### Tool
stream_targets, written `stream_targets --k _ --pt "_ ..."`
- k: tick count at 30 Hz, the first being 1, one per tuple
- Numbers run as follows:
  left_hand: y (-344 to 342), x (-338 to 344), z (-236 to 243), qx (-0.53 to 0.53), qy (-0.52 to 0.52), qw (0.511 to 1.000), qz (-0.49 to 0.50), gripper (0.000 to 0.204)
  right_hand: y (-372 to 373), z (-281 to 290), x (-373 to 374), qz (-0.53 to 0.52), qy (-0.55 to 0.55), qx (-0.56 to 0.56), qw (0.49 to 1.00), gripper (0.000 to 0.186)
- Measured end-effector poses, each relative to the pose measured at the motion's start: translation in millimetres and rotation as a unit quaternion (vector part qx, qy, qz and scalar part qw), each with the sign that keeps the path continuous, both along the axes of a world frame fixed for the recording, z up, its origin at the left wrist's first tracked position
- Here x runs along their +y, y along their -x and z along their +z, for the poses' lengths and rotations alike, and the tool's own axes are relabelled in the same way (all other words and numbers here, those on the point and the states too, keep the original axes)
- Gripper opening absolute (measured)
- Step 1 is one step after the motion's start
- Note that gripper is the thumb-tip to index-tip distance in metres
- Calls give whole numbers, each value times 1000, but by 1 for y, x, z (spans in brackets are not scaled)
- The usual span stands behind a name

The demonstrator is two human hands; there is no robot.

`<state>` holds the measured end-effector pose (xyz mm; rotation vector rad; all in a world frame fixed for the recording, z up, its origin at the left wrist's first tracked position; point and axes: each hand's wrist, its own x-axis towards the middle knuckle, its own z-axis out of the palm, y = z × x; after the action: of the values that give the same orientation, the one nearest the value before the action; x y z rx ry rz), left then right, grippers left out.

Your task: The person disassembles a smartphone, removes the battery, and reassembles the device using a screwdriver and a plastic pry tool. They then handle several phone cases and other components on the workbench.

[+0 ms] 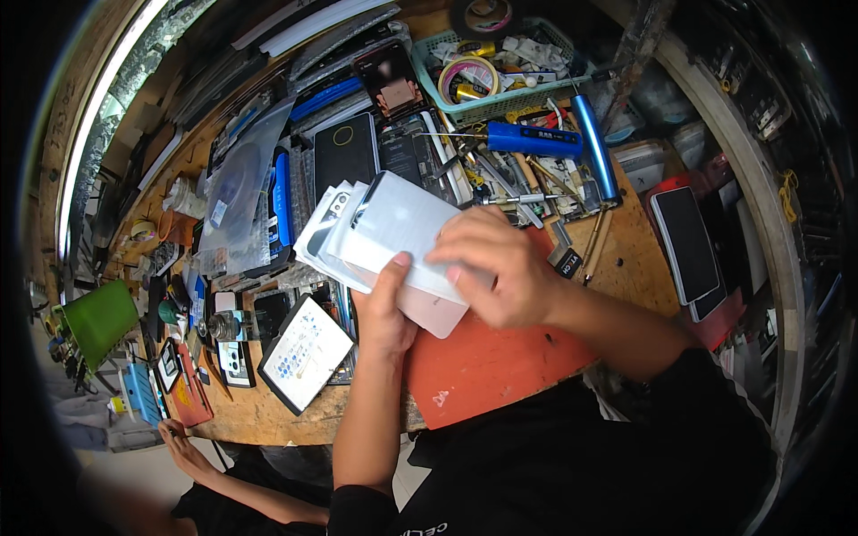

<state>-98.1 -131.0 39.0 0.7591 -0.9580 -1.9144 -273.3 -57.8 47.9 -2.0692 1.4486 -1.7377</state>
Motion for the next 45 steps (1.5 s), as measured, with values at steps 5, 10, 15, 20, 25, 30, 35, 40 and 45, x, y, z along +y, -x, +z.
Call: stream_targets --k 5,10,15,20,25,30,35,40,45 --pt "-7 -6 9 -33 25 999 4 70 27 -5 -11 -38 -160 -240 957 26" --pt "-10 -7 10 -30 40 998 -37 68 26 -12 -15 147 -271 -330 892 28" --pt "-12 -12 7 -16 25 1000 -8 64 34 -3 -13 130 -245 -441 853 23" --pt "-16 -15 10 -36 8 999 0 61 46 13 -7 177 -150 -463 856 69" --pt "-13 -12 9 -50 5 998 -34 66 49 16 -7 204 -221 -404 864 73" --pt "-15 -16 9 -56 -17 997 -49 67 49 8 -9 203 -239 -401 861 40" --pt "-17 -13 9 -54 -18 992 -116 71 42 -1 -12 143 -239 -442 853 40" --pt "-9 -3 7 -63 -22 989 -130 79 27 -9 -15 102 -224 -416 875 43" --pt "-5 -3 6 -57 -13 992 -112 78 20 -4 -10 159 -336 -388 843 39"
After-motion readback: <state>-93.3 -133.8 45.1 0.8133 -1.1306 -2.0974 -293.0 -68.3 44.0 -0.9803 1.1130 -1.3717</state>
